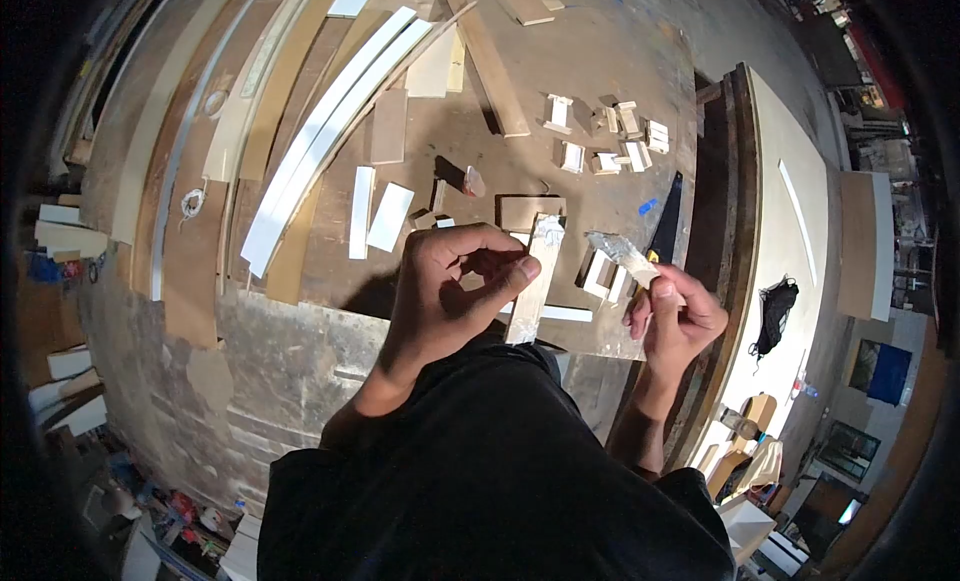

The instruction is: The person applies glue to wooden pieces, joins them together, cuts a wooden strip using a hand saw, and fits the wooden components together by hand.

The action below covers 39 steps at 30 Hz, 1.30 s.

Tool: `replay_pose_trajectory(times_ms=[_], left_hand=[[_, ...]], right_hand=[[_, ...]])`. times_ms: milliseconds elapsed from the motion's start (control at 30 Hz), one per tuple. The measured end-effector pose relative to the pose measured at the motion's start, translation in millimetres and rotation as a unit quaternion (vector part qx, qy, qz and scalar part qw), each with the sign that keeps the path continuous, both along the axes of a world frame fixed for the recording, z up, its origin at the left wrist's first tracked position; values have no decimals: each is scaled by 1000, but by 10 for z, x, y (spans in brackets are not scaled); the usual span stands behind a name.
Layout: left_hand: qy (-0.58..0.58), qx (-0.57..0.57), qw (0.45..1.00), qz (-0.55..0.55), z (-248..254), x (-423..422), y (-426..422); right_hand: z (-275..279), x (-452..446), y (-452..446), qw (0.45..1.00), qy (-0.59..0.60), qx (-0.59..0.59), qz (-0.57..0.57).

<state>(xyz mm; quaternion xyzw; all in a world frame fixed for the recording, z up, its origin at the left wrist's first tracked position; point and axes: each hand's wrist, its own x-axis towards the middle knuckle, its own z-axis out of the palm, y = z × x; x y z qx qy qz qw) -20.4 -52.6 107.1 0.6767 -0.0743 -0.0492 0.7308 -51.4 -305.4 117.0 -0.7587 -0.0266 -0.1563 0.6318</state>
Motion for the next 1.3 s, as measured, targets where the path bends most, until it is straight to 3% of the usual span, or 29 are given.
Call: replay_pose_trajectory(times_ms=[100, 233, 300, 400, 567, 967, 1300], left_hand=[[-9, -20, 1000, 21, 19, -33, -100], [-26, -55, 996, 57, -41, -80, -234], [5, -46, 998, 41, -4, -109, -227], [-45, 29, 998, 42, 4, -95, -255], [-61, 60, 996, 35, 16, -66, -203], [-89, 91, 991, 39, 129, -31, -98], [-117, 138, 983, 35, 170, -31, -62]], right_hand=[[-129, -40, 137, 997, 23, 80, -4], [-173, -95, 327, 996, 53, 52, -45], [-194, -118, 337, 997, 49, 39, -43], [-217, -130, 314, 992, 103, 73, 22], [-184, -53, 109, 987, 89, 131, 29], [18, 151, -94, 992, 79, -94, 23], [-74, 217, -95, 990, 124, 20, 64]])
